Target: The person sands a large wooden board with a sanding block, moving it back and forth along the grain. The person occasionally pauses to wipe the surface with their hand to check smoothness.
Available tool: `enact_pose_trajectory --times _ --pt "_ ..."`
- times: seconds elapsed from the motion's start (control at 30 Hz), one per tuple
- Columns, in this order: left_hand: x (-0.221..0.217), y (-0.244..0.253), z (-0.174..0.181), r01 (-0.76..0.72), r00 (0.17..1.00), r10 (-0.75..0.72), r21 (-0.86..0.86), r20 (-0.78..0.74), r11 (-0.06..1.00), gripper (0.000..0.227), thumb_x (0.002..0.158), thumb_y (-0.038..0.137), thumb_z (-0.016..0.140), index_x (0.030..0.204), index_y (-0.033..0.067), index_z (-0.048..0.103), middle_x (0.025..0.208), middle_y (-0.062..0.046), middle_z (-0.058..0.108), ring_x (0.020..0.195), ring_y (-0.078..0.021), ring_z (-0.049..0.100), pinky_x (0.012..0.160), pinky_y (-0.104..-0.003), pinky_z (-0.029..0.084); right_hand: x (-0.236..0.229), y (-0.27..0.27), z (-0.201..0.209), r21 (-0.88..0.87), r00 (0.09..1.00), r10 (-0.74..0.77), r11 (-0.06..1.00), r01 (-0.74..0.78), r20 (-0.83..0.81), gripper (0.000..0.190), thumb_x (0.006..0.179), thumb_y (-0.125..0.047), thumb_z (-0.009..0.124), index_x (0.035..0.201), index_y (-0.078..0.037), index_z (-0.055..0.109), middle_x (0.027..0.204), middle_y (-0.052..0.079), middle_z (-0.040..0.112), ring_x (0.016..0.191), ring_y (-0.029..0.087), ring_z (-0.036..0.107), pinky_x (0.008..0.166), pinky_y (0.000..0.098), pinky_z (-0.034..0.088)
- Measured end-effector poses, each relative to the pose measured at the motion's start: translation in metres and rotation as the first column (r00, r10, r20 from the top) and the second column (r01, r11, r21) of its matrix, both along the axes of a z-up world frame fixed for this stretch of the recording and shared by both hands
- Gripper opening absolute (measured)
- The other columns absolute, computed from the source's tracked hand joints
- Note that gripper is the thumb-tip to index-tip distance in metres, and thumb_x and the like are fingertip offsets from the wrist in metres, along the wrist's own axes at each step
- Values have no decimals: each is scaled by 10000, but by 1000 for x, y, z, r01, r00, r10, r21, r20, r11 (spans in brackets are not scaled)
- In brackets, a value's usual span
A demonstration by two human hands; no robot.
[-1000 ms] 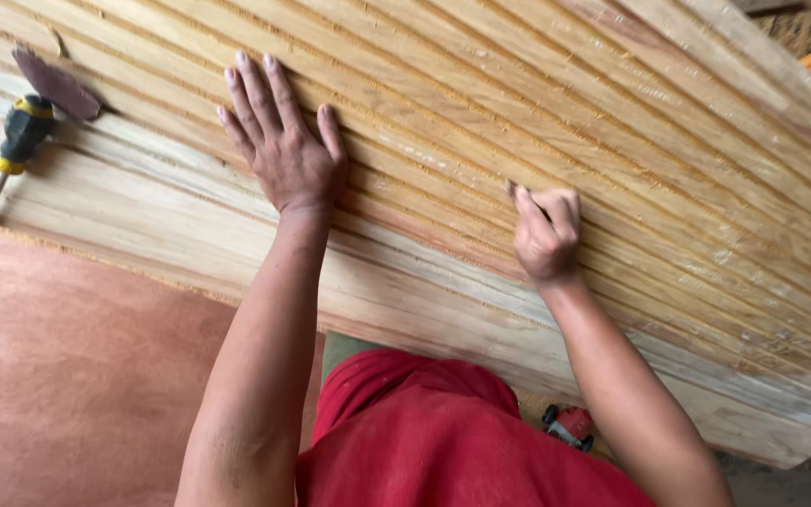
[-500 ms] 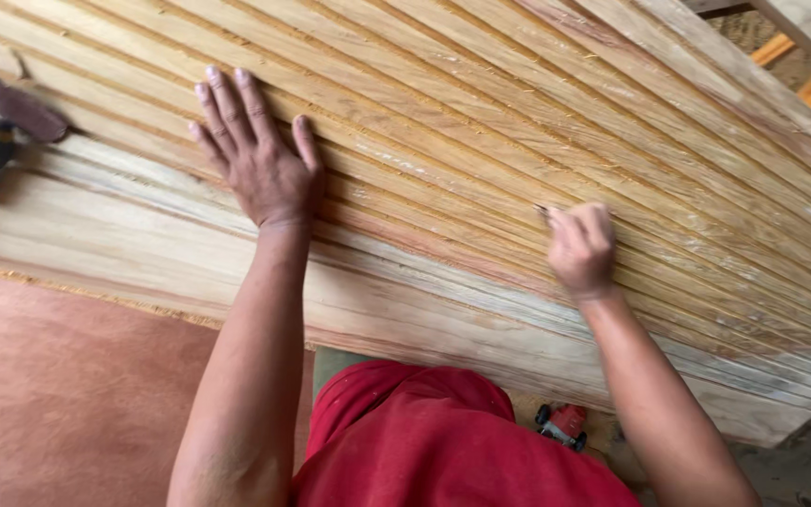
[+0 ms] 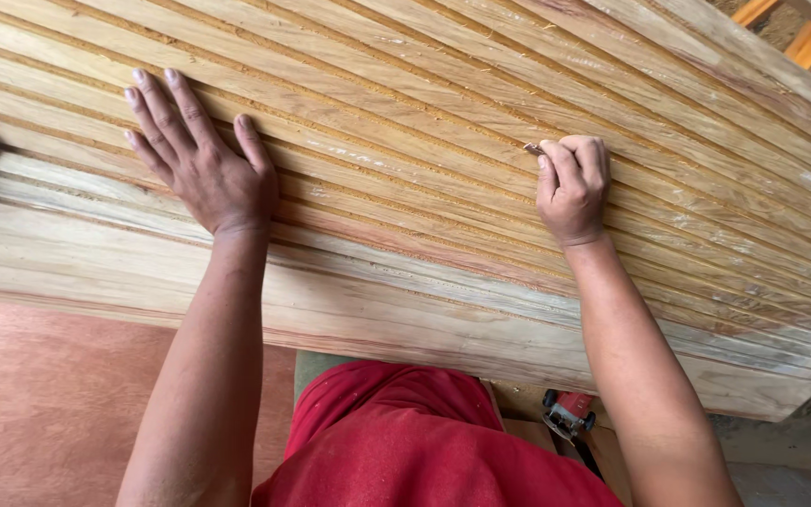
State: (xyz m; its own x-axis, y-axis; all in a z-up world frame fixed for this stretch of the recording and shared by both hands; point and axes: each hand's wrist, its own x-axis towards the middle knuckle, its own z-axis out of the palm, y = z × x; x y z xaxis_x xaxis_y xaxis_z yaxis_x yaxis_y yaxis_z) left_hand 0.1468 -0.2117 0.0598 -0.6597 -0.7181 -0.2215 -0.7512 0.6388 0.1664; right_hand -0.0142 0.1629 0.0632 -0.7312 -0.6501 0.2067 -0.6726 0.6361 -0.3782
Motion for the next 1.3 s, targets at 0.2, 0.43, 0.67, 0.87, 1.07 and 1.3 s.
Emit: enact_pose_trajectory --times 0.2,0.43,0.67,0.87,1.07,1.3 --pt "0 -2 -12 -5 1000 5 -9 -22 1000 717 1111 489 433 1668 67 270 1723 -203 185 1605 -358 145 1298 -544 68 1 -43 -24 -68 998 7 998 -11 -66 68 937 3 733 955 -60 717 950 68 619 908 256 565 811 420 455" --pt "-2 -2 -13 -2 998 1 -19 -69 1000 729 1095 494 448 1658 60 285 1721 -201 200 1608 -360 152 1303 -544 70 15 -221 -39 -239 993 41 969 -68 -115 92 936 -46 738 858 -90 718 850 28 610 843 203 598 742 379 461" --pt "-1 -4 -20 1 993 -9 -65 -120 998 728 1081 482 487 1648 61 315 1715 -205 226 1606 -359 170 1302 -549 83 4 -177 -11 -223 993 83 970 -98 -79 139 897 61 690 895 -68 740 882 60 640 838 256 602 759 440 440" --pt "9 2 -25 -25 993 22 -29 -114 999 750 1039 489 513 1633 68 333 1706 -204 247 1597 -368 173 1296 -553 85 14 -206 -30 -203 995 86 974 -95 -52 85 865 -3 740 820 -70 711 842 77 627 851 278 597 747 448 416" --pt "3 -6 -26 13 998 -20 -112 -56 994 755 1014 476 502 1640 84 340 1712 -198 242 1604 -346 180 1291 -542 76 22 -371 -41 -284 990 104 950 -126 -93 102 927 -64 622 850 -71 688 870 88 624 862 265 623 763 419 461" --pt "5 -5 -26 -27 994 25 -19 -107 999 760 1021 521 495 1610 66 341 1685 -200 258 1580 -353 189 1280 -562 65 8 -267 -3 -161 977 197 965 -208 -79 63 931 44 677 901 -2 647 872 148 527 843 348 553 790 480 454"
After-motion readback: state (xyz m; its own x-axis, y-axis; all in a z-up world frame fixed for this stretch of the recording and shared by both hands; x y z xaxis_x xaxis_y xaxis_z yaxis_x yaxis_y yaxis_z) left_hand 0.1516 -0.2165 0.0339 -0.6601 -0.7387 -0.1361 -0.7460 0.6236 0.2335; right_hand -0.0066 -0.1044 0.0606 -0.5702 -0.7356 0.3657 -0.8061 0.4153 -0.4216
